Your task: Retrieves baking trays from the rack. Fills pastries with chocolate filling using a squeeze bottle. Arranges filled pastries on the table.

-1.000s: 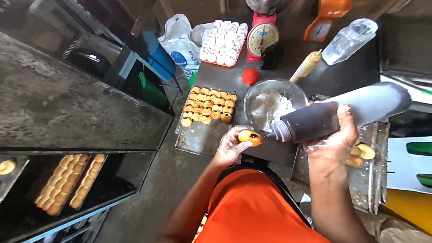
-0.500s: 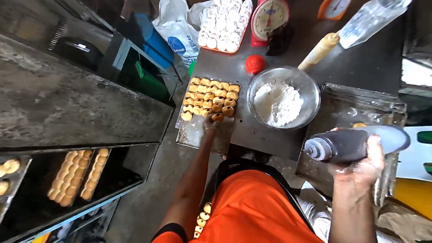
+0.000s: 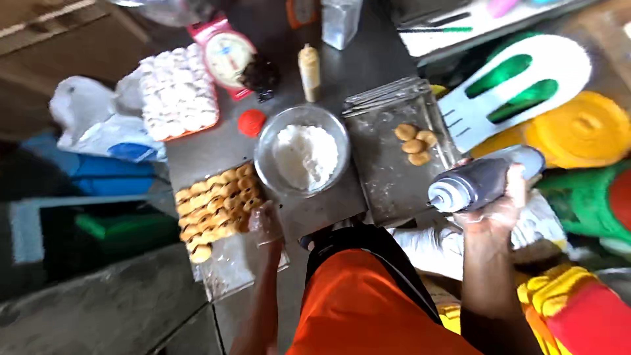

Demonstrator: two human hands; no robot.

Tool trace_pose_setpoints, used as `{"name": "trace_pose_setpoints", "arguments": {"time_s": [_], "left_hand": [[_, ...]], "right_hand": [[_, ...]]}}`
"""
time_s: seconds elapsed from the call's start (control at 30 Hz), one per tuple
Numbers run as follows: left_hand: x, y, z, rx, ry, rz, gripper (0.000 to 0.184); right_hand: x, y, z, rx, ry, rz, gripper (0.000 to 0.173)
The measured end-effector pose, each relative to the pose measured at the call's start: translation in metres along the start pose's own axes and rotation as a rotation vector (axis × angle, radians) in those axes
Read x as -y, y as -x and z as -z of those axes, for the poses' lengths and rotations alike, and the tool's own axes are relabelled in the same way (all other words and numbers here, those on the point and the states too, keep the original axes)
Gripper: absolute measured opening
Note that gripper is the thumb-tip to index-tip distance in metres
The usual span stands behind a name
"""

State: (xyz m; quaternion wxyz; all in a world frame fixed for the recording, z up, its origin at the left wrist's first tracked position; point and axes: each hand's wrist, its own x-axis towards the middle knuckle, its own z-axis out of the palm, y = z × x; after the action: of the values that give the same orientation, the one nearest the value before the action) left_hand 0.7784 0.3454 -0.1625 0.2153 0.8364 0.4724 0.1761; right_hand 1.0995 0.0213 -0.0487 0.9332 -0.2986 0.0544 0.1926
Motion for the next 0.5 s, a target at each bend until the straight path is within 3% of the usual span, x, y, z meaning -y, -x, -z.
{"name": "trace_pose_setpoints", "arguments": {"time_s": [0.1, 0.23, 0.37, 0.5], "left_hand": [[-0.093, -0.009, -0.05, 0.242, 0.157, -0.298, 0.023], [-0.206, -0.028, -0.148, 0.533, 0.102, -0.63, 0.028], [-0.306, -0.045, -0.228, 0.734, 0.059, -0.555, 0.055], [-0.356, -0.045, -0.273, 0.791, -0.017, -0.437, 0.063]], "right_hand": [[0.025, -0.003, 0.028, -0.127, 0.038, 0.06, 0.049], [0.049, -0.009, 0.062, -0.178, 0.087, 0.115, 0.05], [0.067, -0.017, 0.086, -0.218, 0.123, 0.12, 0.053], [0.08, -0.025, 0.099, -0.174, 0.077, 0.1, 0.053]]}}
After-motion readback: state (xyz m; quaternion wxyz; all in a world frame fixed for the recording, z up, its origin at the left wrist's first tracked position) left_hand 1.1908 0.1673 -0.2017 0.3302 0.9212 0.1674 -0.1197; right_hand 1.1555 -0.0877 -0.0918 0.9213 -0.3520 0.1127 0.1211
